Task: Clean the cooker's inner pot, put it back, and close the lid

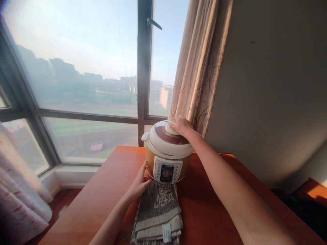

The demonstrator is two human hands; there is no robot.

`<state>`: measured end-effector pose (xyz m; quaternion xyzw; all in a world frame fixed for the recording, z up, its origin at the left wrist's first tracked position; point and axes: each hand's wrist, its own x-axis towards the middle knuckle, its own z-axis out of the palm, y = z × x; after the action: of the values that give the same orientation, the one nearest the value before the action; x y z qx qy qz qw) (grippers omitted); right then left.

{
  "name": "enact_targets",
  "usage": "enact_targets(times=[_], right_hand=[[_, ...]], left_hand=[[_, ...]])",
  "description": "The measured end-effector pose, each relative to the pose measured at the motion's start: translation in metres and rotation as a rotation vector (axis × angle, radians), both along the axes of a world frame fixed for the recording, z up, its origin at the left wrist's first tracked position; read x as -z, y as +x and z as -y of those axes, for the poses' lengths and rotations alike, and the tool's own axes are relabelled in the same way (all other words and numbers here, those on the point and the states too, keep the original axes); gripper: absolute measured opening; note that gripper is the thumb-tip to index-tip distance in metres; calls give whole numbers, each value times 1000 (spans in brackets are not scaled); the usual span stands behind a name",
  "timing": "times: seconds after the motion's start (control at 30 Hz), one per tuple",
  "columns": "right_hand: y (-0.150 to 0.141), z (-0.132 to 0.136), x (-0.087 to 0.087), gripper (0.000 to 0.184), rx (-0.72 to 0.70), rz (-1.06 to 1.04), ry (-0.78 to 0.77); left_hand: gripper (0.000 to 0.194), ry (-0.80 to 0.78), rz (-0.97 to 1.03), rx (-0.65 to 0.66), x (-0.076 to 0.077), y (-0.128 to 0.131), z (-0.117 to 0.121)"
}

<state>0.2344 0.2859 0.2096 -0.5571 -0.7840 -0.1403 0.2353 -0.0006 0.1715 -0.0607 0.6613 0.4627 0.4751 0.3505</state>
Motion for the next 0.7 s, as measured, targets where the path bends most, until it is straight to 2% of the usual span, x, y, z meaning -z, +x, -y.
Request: enact_targets(times=[0.27,0.7], right_hand=[[-11,-7,4,42,18,33,-49],[-18,-7,7,46,32,79,-117]], left_hand=[[94,29,-5,-14,4,0,-2],[97,76,-28,-34,4,0,-1]])
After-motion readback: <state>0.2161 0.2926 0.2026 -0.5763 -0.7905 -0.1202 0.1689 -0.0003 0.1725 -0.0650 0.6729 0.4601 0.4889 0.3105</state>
